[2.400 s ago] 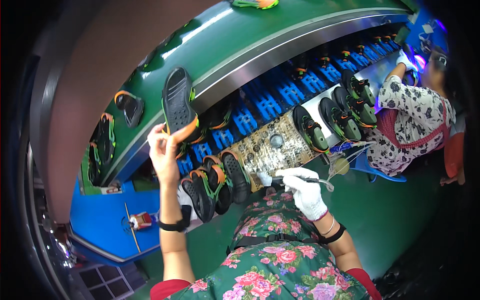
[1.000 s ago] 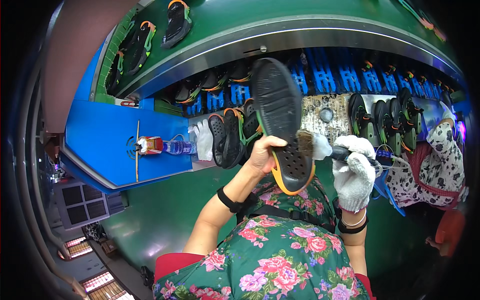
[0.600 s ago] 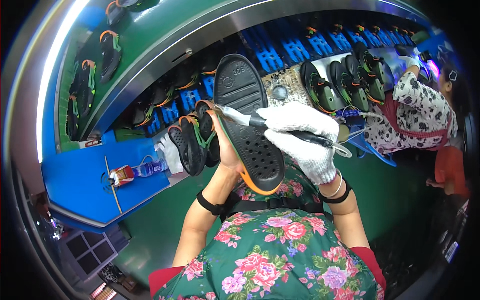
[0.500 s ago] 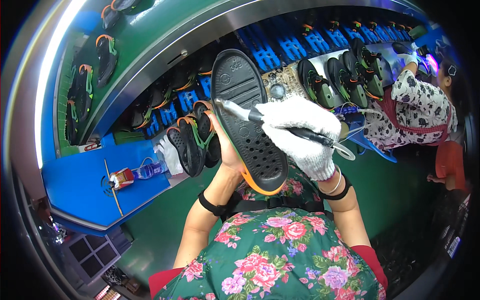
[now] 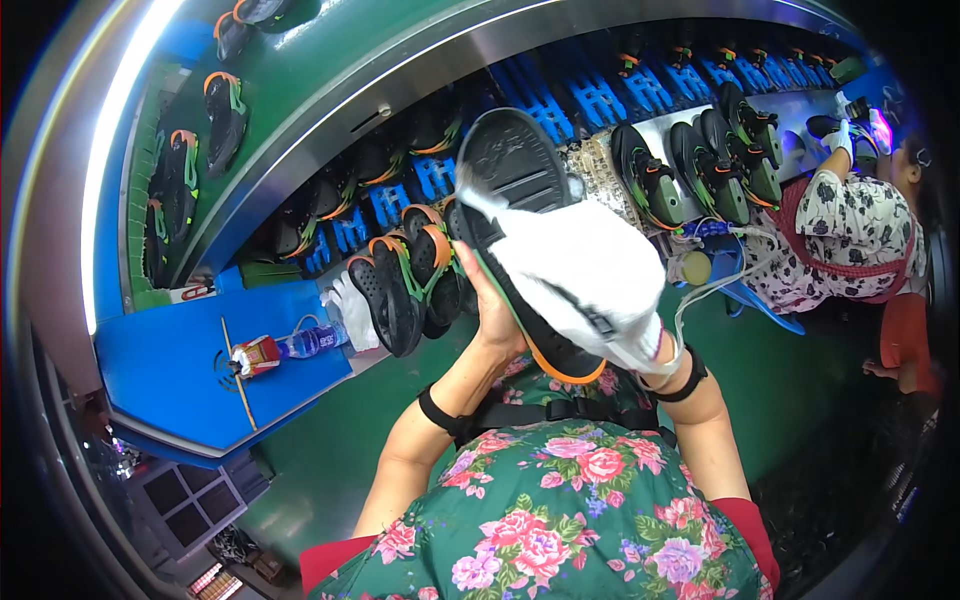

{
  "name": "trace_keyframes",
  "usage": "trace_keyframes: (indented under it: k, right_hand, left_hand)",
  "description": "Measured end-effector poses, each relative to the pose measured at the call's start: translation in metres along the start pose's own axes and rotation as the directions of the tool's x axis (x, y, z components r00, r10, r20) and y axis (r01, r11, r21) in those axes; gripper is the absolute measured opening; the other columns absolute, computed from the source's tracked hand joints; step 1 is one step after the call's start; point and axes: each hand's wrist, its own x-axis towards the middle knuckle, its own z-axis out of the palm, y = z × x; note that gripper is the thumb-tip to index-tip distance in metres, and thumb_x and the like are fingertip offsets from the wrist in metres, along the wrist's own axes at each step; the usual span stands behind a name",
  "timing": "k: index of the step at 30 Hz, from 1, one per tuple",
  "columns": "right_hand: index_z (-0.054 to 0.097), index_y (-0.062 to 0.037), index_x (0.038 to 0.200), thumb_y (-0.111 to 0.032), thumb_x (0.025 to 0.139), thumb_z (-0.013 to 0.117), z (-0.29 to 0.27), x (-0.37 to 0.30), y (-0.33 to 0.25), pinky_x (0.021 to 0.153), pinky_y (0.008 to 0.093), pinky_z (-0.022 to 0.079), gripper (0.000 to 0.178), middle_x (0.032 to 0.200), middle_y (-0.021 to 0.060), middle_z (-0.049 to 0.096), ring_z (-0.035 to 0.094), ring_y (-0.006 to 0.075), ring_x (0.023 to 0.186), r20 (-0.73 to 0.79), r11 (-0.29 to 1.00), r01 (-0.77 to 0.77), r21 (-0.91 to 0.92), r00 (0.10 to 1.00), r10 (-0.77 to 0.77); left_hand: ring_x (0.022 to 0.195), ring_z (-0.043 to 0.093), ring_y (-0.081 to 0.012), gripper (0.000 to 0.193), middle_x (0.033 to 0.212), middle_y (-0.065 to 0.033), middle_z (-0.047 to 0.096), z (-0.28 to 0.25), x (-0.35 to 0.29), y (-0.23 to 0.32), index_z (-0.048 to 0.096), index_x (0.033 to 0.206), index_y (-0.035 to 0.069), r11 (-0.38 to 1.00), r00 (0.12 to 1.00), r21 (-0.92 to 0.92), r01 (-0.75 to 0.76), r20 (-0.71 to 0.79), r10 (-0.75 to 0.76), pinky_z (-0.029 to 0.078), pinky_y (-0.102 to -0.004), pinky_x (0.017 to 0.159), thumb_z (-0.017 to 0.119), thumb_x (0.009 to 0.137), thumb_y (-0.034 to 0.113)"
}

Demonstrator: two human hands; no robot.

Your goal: Apply adhesive or primer liquid to the bottom of shoe soles using a brush.

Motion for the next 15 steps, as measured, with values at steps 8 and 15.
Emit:
trace_keyframes:
  k: [8, 15]
  right_hand:
    - [0.078, -0.0053, 0.107, -0.003, 0.08, 0.077, 0.003, 0.003, 0.002, 0.081, 0.0358, 0.058, 0.027, 0.108, 0.0128, 0.076, 0.072, 0.0264, 0.094, -0.085, 0.999, 0.023, -0.039, 0.996, -0.026]
    - [0.078, -0.0095, 0.112, -0.007, 0.082, 0.076, 0.023, -0.022, 0.01, 0.079, 0.0361, 0.058, 0.03, 0.107, 0.0082, 0.076, 0.071, 0.0247, 0.093, -0.146, 0.993, -0.081, 0.092, 0.985, 0.093]
  left_hand:
    - [0.145, 0.04, -0.0254, 0.09, 0.16, -0.0026, 0.039, 0.018, 0.018, 0.0, 0.033, 0.16, 0.019, 0.777, 0.872, 0.63, 0.013, -0.388, 0.299, 0.029, -0.0427, 0.123, 0.021, 0.096, 0.082]
    - [0.136, 0.051, -0.0272, 0.091, 0.151, -0.0081, 0.05, 0.01, 0.026, 0.013, 0.039, 0.155, 0.013, 0.915, 0.942, 0.403, 0.023, -0.316, 0.116, 0.038, -0.0435, 0.117, 0.025, 0.097, 0.082]
